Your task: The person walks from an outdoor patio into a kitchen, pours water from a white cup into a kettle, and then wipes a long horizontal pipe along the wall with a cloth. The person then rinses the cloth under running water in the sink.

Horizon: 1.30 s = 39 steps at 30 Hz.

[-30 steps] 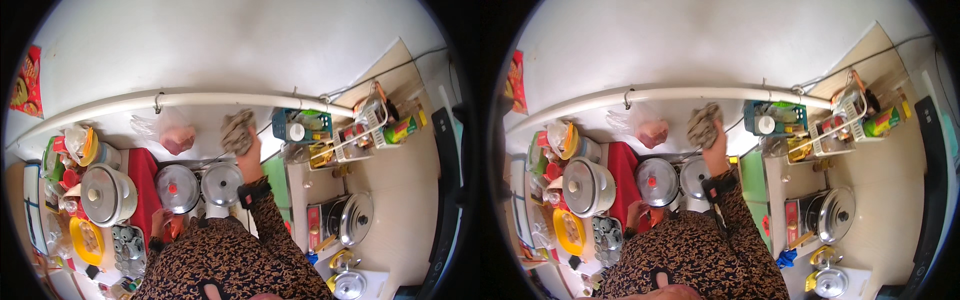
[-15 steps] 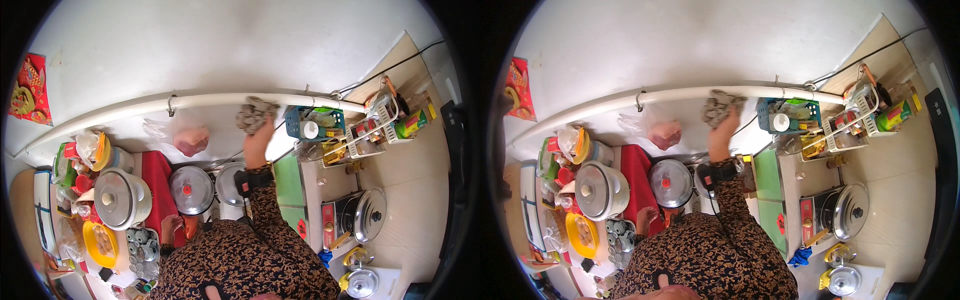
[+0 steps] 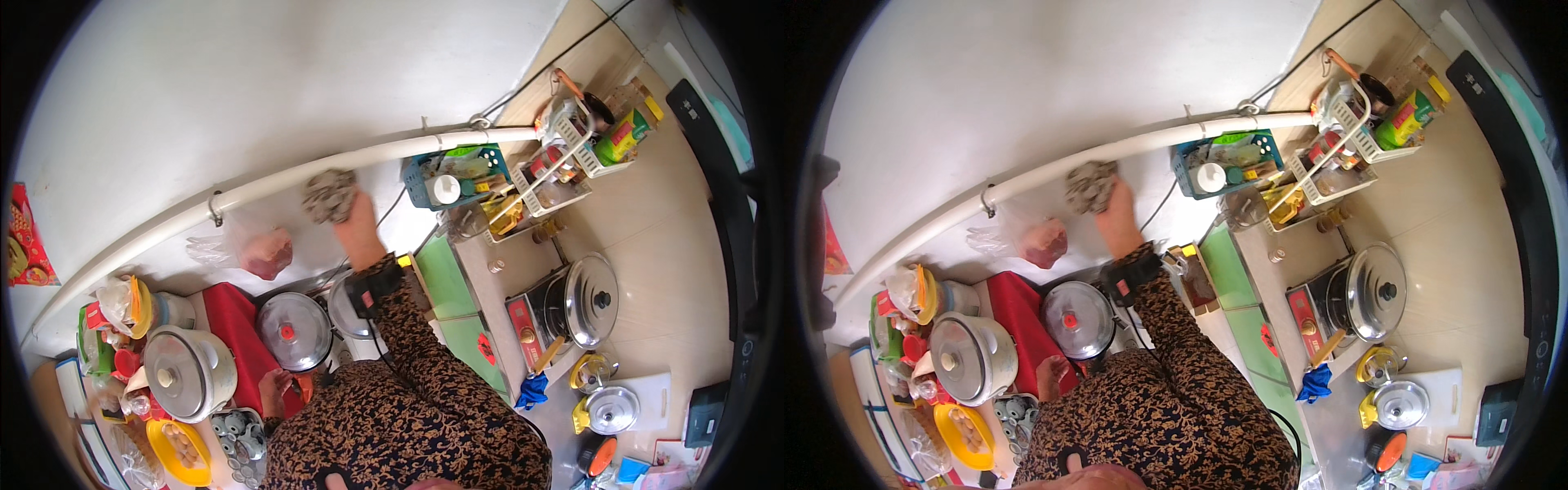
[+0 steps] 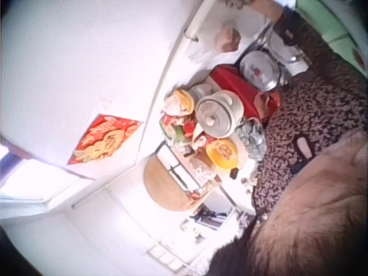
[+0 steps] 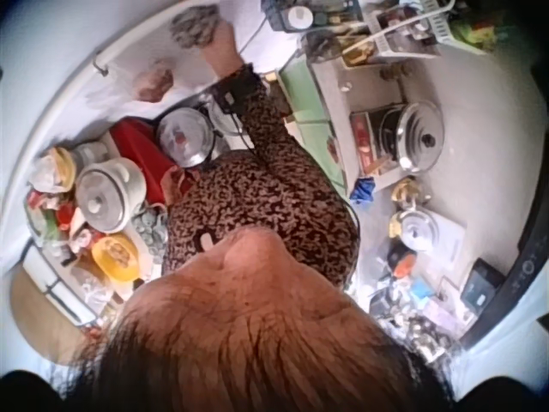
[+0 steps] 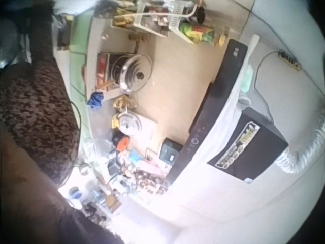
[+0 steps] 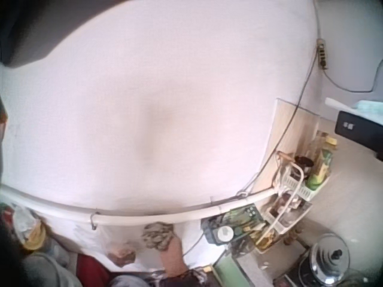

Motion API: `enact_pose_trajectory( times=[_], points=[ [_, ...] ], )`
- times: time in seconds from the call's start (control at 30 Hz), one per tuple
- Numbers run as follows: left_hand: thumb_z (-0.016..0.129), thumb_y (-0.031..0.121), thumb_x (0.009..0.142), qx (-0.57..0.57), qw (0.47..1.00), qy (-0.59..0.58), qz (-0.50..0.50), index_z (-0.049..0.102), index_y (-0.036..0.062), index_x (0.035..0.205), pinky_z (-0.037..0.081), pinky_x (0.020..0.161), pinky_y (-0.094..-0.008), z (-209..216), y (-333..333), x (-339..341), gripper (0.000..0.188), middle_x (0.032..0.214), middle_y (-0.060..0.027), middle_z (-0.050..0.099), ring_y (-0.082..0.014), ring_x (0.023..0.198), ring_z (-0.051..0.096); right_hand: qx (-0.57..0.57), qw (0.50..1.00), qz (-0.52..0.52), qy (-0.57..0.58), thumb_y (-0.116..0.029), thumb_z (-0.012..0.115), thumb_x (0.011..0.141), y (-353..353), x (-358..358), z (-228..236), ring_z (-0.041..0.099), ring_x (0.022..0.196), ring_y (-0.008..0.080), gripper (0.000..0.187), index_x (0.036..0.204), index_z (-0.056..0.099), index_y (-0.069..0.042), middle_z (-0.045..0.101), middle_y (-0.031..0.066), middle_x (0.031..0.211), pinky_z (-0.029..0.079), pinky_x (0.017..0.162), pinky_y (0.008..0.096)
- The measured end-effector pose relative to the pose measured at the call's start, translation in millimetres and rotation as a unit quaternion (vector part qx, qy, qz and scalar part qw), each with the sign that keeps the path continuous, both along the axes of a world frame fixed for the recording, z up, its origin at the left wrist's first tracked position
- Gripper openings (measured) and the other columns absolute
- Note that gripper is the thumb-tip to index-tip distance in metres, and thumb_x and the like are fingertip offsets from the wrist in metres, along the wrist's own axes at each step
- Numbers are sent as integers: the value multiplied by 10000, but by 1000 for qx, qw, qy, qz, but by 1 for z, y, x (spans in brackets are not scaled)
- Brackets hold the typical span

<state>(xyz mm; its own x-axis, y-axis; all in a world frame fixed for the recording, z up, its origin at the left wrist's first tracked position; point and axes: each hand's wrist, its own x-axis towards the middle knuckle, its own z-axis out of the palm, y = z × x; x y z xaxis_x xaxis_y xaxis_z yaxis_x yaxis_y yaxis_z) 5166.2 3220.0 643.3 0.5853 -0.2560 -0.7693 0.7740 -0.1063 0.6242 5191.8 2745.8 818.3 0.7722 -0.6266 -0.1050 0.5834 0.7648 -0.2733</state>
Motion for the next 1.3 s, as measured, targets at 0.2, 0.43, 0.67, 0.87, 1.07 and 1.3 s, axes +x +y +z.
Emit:
enact_pose_trajectory(
  times=[0.2,0.43,0.67,0.87,1.07,1.3],
  points=[
    [573,251,924,-8,999,4,-42,613,-37,1063,585,771,-345,-14,-22,-2,322,1008,-163,690,-279,881,705,-44,988,-151,-6,-182,381,1043,-63,-55,8,616,1057,240,300,1240,547,-28,627,98,1165,518,912,396],
    [548,227,928,17,996,32,-85,610,-42,1094,589,699,-330,-27,-78,-10,322,996,-181,704,-279,842,712,-3,999,-32,31,-196,474,1020,-32,-85,29,617,1107,222,323,1280,526,-11,625,98,1205,514,953,360],
    [566,201,920,9,994,36,-108,609,-25,1080,589,691,-331,-33,-121,-43,280,983,-174,707,-269,815,715,-105,986,-121,50,-291,543,994,-120,-250,93,650,1035,250,355,1250,558,-46,661,104,1142,544,905,422],
    [564,186,924,41,996,28,-77,602,-24,1079,600,708,-339,-25,-155,-67,264,972,-174,702,-266,807,710,-194,878,-335,281,-101,542,966,-253,-286,67,667,994,242,250,1188,596,3,670,104,1131,549,862,370],
    [539,179,941,27,999,17,-32,590,-44,1084,601,724,-349,-18,-151,-88,269,978,-186,690,-278,838,707,-164,957,-181,159,-168,449,1007,-321,-277,2,656,1005,237,278,1146,633,-12,688,104,1084,535,868,351],
    [532,192,949,52,997,58,-3,609,-41,1078,594,714,-340,-22,-135,-108,277,977,-170,690,-270,826,708,-116,947,-255,155,-189,437,1010,-336,-255,3,657,997,258,278,1132,624,-24,694,122,1084,526,889,368]
  ],
)
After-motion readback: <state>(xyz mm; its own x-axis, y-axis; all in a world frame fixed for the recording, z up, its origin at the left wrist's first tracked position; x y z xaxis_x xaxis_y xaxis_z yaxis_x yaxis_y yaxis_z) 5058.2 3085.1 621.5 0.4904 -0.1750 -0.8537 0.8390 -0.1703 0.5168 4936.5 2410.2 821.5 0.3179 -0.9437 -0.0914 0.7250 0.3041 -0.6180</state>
